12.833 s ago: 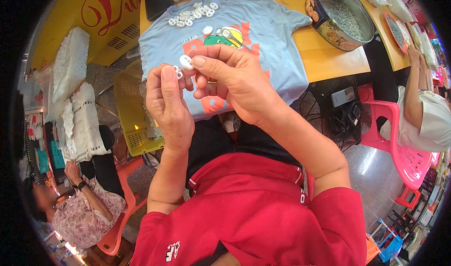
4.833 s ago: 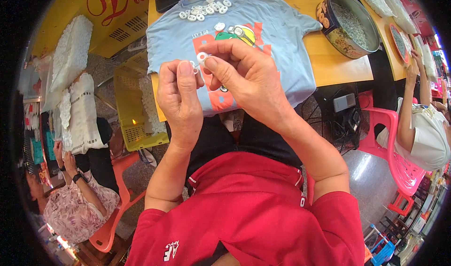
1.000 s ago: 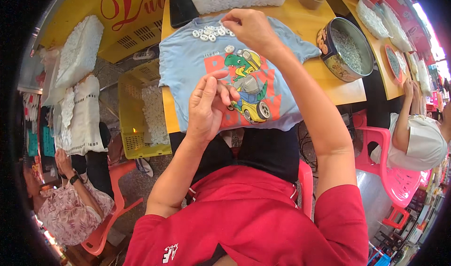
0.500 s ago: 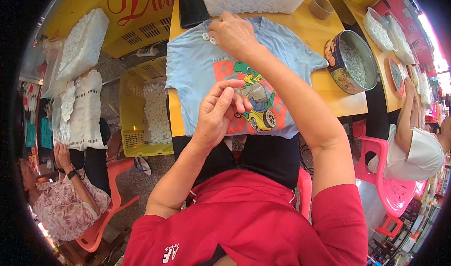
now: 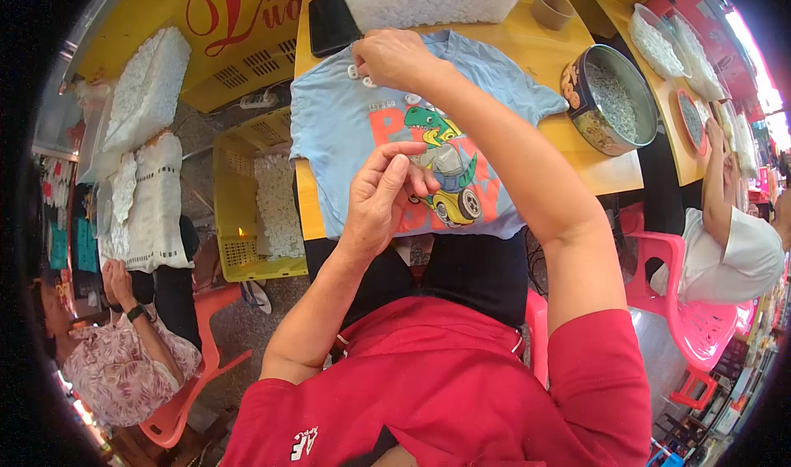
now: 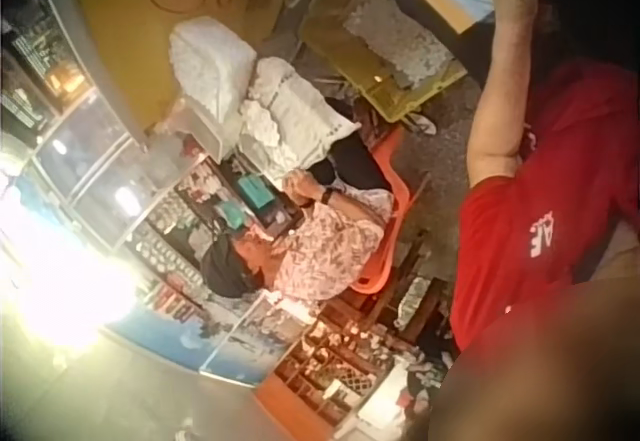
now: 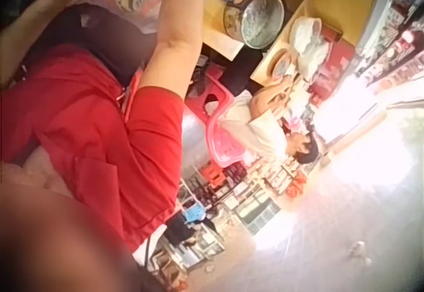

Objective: Attaching small white plastic fasteners to a t-shirt at a manual assembly workstation.

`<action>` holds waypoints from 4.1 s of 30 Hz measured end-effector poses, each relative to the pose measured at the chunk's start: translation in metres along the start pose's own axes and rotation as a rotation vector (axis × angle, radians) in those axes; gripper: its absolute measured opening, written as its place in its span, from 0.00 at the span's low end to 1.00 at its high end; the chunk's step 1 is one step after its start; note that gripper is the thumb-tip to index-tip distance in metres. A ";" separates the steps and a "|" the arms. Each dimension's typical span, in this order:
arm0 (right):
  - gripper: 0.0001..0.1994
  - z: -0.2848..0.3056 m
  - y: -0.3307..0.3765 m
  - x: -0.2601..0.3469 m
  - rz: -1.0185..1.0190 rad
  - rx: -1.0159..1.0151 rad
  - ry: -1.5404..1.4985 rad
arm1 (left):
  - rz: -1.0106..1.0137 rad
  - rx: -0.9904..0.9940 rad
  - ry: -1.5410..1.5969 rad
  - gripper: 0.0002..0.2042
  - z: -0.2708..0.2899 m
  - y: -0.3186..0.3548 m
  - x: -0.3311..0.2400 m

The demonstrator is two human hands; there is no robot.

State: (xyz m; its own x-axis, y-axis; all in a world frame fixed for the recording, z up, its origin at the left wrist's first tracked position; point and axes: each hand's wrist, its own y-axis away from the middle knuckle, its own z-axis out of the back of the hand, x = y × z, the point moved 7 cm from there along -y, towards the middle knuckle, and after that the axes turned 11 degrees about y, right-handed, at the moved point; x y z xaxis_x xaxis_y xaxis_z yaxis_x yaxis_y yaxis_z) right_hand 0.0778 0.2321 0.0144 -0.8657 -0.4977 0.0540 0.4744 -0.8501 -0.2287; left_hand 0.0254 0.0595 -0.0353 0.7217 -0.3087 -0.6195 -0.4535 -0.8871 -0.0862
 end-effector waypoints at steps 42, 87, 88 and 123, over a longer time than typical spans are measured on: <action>0.06 0.062 0.212 -0.039 -0.534 -0.325 -0.631 | -0.138 -0.230 -0.300 0.05 -0.003 0.005 -0.014; 0.13 0.059 0.193 0.045 -0.474 -0.239 -1.552 | -0.120 -0.165 -0.136 0.06 -0.029 0.014 -0.026; 0.13 0.060 0.193 0.046 -0.472 -0.239 -1.553 | -0.130 -0.164 -0.145 0.05 -0.029 0.014 -0.026; 0.10 0.043 0.192 0.041 -0.510 -0.225 -1.464 | -0.168 -0.260 -0.165 0.05 -0.016 0.012 -0.026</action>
State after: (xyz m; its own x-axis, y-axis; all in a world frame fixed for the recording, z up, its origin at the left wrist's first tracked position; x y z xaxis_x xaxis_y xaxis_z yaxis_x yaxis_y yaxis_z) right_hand 0.1404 0.0406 0.0148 0.0445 -0.0183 0.9988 0.0431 -0.9989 -0.0202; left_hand 0.0096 0.0513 -0.0079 0.6709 -0.1102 -0.7333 -0.1718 -0.9851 -0.0091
